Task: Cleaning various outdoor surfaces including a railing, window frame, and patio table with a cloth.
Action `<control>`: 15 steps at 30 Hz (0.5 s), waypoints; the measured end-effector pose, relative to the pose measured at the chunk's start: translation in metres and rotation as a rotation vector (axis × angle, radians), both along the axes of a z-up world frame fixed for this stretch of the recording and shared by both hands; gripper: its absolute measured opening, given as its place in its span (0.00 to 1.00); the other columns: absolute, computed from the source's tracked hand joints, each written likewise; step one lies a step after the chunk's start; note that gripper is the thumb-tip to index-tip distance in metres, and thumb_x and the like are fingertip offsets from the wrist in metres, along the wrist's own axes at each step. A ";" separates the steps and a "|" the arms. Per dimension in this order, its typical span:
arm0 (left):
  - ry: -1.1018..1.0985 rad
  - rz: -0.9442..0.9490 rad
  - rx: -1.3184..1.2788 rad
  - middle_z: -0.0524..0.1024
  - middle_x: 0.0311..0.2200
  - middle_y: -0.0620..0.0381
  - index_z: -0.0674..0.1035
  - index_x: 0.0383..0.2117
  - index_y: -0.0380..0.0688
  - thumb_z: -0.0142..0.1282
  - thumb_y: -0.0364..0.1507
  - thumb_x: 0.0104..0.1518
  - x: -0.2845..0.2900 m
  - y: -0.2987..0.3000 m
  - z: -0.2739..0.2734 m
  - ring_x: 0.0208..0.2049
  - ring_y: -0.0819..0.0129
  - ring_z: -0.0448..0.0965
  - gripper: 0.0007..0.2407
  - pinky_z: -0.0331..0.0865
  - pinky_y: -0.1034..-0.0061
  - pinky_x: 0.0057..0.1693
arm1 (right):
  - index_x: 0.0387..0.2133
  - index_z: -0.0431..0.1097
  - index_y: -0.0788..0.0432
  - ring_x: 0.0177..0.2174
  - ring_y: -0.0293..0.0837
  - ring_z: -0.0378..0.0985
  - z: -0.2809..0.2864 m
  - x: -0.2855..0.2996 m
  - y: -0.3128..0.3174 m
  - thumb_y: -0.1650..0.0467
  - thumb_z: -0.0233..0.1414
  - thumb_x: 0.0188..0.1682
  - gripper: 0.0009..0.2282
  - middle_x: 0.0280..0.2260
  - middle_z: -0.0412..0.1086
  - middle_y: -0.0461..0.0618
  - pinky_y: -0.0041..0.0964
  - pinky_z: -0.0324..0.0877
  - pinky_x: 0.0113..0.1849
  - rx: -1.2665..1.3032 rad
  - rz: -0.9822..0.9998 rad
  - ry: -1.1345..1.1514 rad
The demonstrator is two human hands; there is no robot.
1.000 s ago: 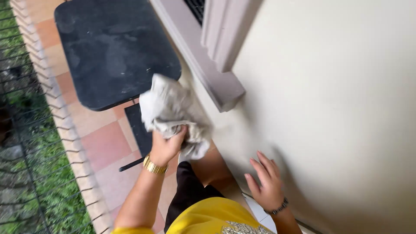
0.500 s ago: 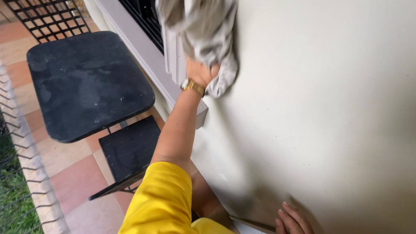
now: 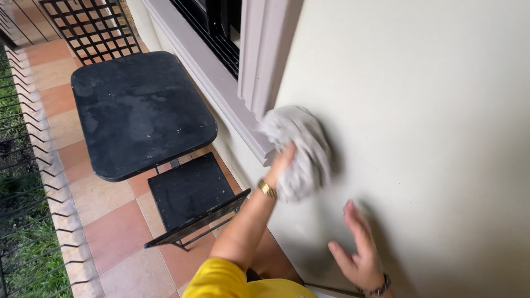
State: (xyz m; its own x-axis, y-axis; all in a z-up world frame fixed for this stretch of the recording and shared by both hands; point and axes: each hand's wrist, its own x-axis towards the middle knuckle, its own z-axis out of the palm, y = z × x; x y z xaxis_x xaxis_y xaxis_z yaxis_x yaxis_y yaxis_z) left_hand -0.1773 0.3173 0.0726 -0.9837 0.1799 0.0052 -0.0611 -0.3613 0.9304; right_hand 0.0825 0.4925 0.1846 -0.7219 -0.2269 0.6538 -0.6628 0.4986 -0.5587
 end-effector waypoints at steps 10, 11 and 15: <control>0.338 -0.585 0.106 0.65 0.65 0.42 0.68 0.64 0.36 0.42 0.44 0.69 0.088 -0.115 0.112 0.66 0.63 0.61 0.25 0.54 0.58 0.71 | 0.40 0.71 0.74 0.42 0.60 0.78 0.034 -0.165 -0.118 0.77 0.59 0.46 0.11 0.42 0.73 0.66 0.50 0.70 0.47 -0.285 -0.252 0.244; 0.454 -0.540 0.155 0.64 0.66 0.43 0.63 0.66 0.35 0.47 0.40 0.66 0.080 -0.135 0.115 0.67 0.62 0.61 0.26 0.53 0.59 0.71 | 0.44 0.70 0.73 0.42 0.63 0.76 0.051 -0.185 -0.122 0.73 0.62 0.45 0.17 0.42 0.72 0.68 0.54 0.68 0.47 -0.176 -0.298 0.447; 0.495 -0.334 -0.017 0.71 0.59 0.44 0.67 0.61 0.35 0.50 0.37 0.64 0.073 -0.206 0.137 0.60 0.57 0.72 0.22 0.63 0.64 0.67 | 0.65 0.48 0.66 0.58 0.74 0.66 0.196 -0.253 -0.089 0.84 0.55 0.51 0.30 0.61 0.57 0.71 0.67 0.55 0.63 0.278 -0.503 1.135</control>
State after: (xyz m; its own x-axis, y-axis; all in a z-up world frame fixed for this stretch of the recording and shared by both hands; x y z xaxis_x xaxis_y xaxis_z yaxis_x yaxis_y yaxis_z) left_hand -0.1038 0.1114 0.2100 -0.7553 0.4832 0.4427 0.2734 -0.3816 0.8830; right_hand -0.1704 0.4038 0.3805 0.1638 -0.3202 0.9331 -0.4022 0.8420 0.3595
